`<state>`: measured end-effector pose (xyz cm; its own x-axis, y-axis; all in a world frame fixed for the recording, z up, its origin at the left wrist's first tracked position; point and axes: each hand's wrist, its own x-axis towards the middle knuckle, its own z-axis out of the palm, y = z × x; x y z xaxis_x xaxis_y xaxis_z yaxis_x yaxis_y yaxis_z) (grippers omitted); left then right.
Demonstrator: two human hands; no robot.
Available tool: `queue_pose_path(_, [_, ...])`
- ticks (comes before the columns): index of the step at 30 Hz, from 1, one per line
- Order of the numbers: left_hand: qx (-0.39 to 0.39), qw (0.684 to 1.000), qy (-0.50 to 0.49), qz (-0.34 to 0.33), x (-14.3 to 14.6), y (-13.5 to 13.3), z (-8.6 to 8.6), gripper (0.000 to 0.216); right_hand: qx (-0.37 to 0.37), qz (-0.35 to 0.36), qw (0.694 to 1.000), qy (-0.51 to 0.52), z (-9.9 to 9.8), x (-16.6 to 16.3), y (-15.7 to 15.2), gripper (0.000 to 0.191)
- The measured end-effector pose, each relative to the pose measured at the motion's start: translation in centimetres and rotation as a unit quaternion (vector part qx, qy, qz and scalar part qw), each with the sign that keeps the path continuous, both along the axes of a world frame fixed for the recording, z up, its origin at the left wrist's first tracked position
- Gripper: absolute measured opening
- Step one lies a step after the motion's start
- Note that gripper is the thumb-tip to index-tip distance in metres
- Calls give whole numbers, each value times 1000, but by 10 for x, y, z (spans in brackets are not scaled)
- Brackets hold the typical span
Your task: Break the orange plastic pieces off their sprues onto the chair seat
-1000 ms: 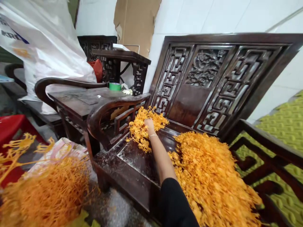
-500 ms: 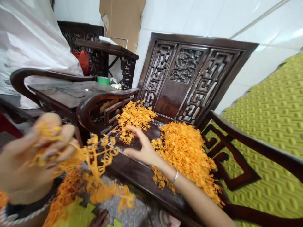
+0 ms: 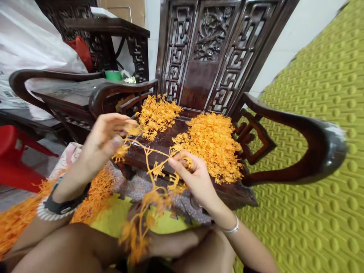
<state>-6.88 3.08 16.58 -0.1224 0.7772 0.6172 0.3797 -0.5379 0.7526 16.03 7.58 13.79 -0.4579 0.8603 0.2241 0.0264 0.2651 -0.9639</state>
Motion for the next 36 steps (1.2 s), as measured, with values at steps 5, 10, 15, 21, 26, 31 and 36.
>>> queue_pose_path(5, [-114, 979, 131, -102, 35, -2, -31, 100, -52, 19, 996, 68, 0, -3, -23, 24])
queue_pose_path(10, [-195, 964, 128, -128, 38, 1, -47, 24, -32, -30, 999, -9, 7, 27, -33, 25])
queue_pose_path(15, [-237, 936, 200, -170, 21, 1, -50, 18, 16, -82, 993, -79, 9, 78, -21, 33])
queue_pose_path(21, [-180, 923, 291, -175, 17, 4, -57, 20, 24, -46, 997, -57, 1, 76, 5, 32])
queue_pose_path(26, [-171, 956, 112, -211, 26, 5, -48, 70, 7, 90, 994, -54, 2, 37, 21, 30])
queue_pose_path(31, [-228, 925, 65, -298, 52, 12, -54, 56, 83, 65, 993, -57, -4, 8, 16, 24])
queue_pose_path(36, [-272, 913, 63, -298, 59, 19, -81, 34, 191, 14, 974, -123, -9, 7, 24, 25])
